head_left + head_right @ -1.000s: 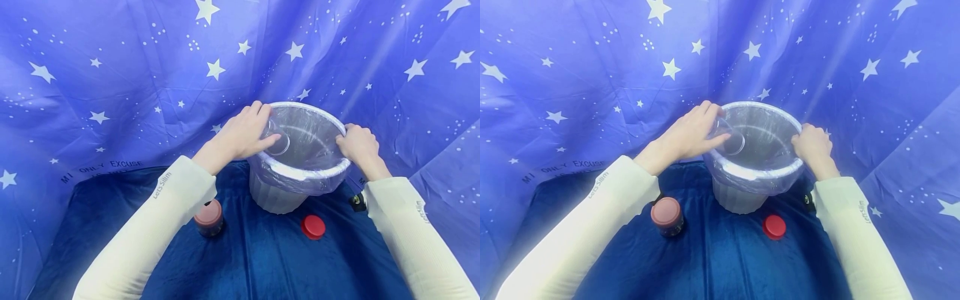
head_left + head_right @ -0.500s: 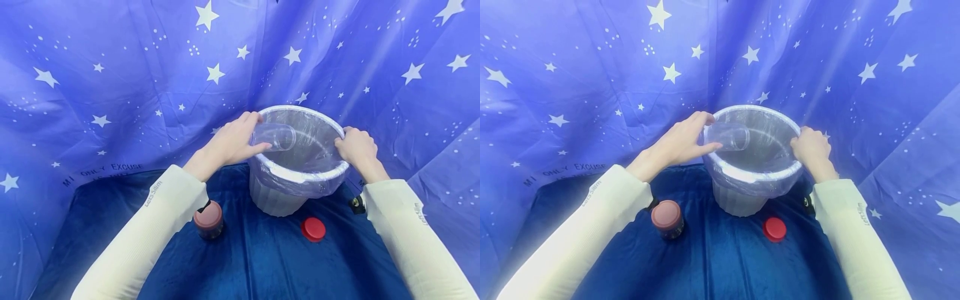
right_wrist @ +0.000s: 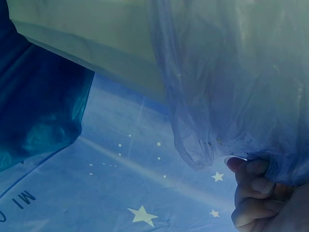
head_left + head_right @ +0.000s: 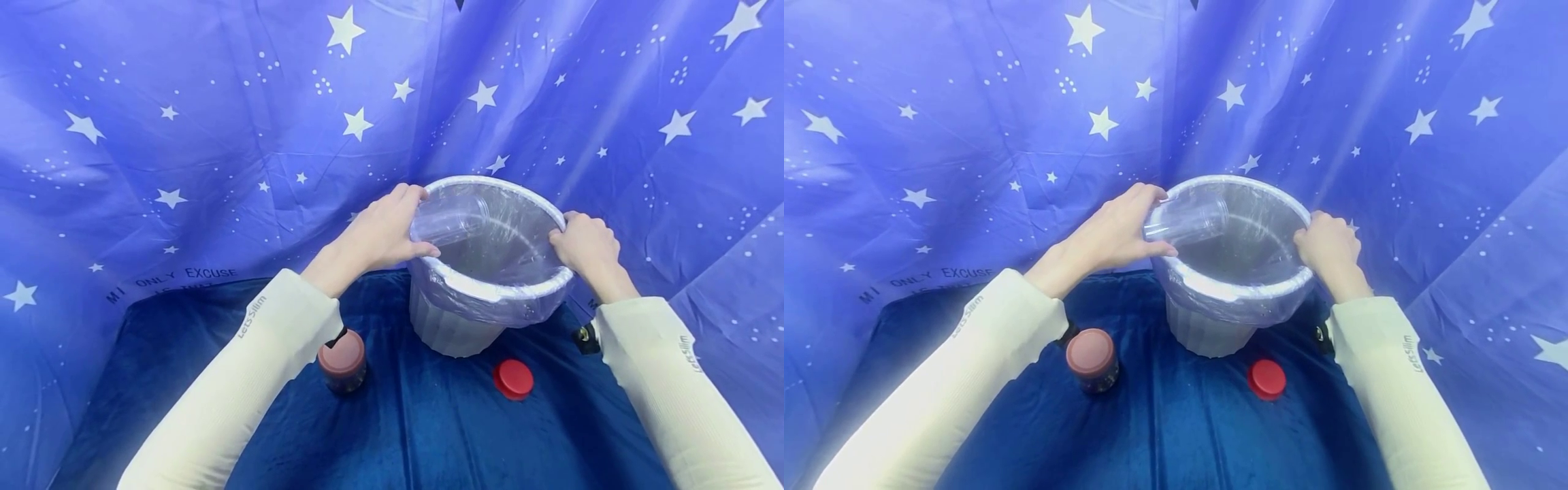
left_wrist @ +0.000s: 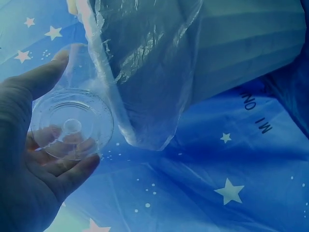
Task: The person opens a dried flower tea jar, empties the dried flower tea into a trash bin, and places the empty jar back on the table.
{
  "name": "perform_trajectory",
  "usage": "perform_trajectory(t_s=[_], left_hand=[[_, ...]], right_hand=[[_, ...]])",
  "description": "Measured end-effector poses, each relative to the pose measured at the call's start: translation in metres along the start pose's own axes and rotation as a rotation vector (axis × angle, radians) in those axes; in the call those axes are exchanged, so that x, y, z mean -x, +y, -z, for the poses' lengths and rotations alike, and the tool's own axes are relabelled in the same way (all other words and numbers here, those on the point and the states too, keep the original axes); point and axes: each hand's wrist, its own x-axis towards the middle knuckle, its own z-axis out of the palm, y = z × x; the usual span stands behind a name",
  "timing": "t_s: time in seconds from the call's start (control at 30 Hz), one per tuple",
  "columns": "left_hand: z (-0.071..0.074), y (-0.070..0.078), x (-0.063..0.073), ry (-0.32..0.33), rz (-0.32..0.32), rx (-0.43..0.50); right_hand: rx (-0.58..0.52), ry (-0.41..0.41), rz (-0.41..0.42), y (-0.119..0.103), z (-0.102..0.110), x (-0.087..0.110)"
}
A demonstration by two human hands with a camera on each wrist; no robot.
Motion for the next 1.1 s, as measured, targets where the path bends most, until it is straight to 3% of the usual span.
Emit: perform_trajectory(t_s=[0.33,0.5,0.8,1.1], left_hand=[[0.000,0.003,-0.001,-0.071,0.020,-0.070],[-0.001,0.007,-0.002,-0.085,0.062,-0.090],[-0.010,-0.003,0.004,0.091,0.152,0.160],[-0.012,-0.005,0.006,0.106,0.158,0.281]], right_hand=[[-0.003,0.000,0.003,-0.002,0.000,0.002],[0.003,-0.013,0.000,0.000,0.000,0.002],[0.011,-0.011,0.002,0.003,0.001,0.000],[0.013,-0.004,0.010,0.000,0.001,-0.001]])
